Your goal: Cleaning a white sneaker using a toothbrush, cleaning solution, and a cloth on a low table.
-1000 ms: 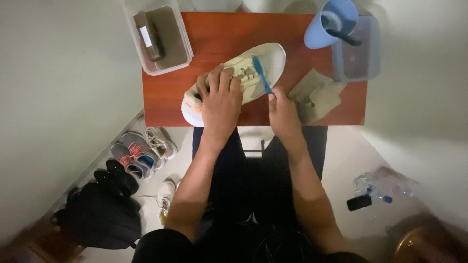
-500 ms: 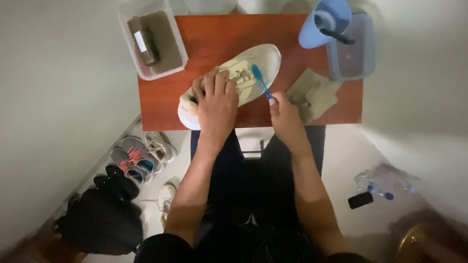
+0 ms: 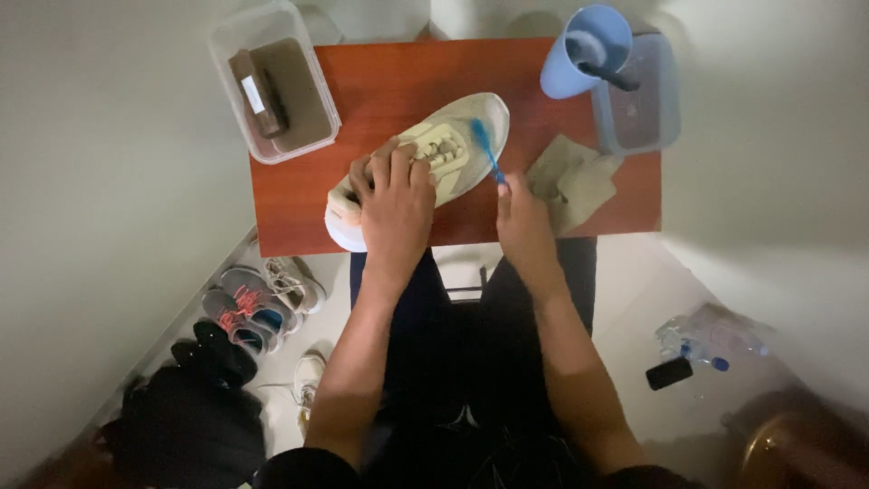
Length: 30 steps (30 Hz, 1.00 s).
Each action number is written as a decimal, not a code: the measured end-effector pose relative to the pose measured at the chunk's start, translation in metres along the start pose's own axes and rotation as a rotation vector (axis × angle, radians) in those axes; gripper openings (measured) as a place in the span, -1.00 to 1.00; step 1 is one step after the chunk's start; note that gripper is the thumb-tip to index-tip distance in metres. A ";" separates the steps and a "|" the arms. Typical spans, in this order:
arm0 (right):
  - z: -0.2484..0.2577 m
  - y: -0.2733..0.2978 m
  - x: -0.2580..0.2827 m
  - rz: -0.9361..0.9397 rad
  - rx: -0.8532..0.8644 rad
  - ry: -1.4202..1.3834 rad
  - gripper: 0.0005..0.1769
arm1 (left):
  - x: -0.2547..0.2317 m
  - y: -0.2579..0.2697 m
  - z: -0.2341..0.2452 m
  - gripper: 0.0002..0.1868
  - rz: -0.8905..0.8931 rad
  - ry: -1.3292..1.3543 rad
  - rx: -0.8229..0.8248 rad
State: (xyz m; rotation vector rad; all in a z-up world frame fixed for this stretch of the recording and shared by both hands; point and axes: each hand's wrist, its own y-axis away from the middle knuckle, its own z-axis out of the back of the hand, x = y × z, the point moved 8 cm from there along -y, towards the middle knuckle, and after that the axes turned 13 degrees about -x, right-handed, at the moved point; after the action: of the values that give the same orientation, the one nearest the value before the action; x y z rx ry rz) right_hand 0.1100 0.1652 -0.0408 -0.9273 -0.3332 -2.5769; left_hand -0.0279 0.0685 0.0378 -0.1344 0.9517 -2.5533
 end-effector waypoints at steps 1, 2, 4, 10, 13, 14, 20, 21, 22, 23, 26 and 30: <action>0.001 0.004 -0.001 0.000 0.003 0.001 -0.48 | 0.000 0.000 0.000 -0.83 0.002 -0.001 0.002; 0.003 0.008 -0.003 -0.004 -0.005 0.040 -0.48 | 0.000 -0.001 0.000 -0.85 0.007 -0.004 0.005; 0.007 0.009 -0.001 -0.007 -0.015 0.079 -0.48 | 0.000 -0.002 0.000 -0.87 0.013 -0.008 0.006; 0.008 -0.031 0.003 0.005 -0.119 0.173 -0.64 | 0.002 0.007 -0.010 -0.83 0.004 0.014 0.020; 0.003 -0.039 0.007 -0.050 -0.039 0.060 -0.59 | 0.002 0.006 -0.009 -0.85 0.011 0.036 0.057; 0.000 -0.039 0.005 -0.063 -0.024 0.041 -0.59 | 0.002 0.004 -0.006 -0.85 0.008 0.030 0.028; -0.017 -0.010 -0.006 -0.077 0.067 0.011 -0.49 | -0.001 0.000 -0.003 -0.87 0.002 0.019 0.002; -0.018 -0.003 -0.002 -0.085 0.132 -0.002 -0.43 | 0.000 0.000 -0.002 -0.87 0.005 0.019 0.003; -0.012 0.001 0.002 -0.083 0.134 -0.001 -0.43 | 0.000 0.000 -0.002 -0.87 0.008 0.017 0.002; -0.006 0.004 0.008 -0.067 0.133 0.007 -0.35 | 0.000 0.000 -0.001 -0.87 0.012 0.021 -0.001; -0.005 -0.005 0.002 -0.051 0.094 0.069 -0.38 | 0.000 -0.001 -0.001 -0.86 0.010 0.021 0.002; -0.004 -0.031 0.007 -0.041 -0.021 0.143 -0.61 | 0.001 0.002 -0.003 -0.87 0.002 0.041 0.021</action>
State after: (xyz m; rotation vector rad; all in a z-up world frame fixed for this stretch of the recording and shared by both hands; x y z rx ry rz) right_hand 0.0897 0.1904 -0.0422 -0.7446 -0.2878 -2.6717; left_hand -0.0291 0.0688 0.0340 -0.0752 0.9392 -2.5726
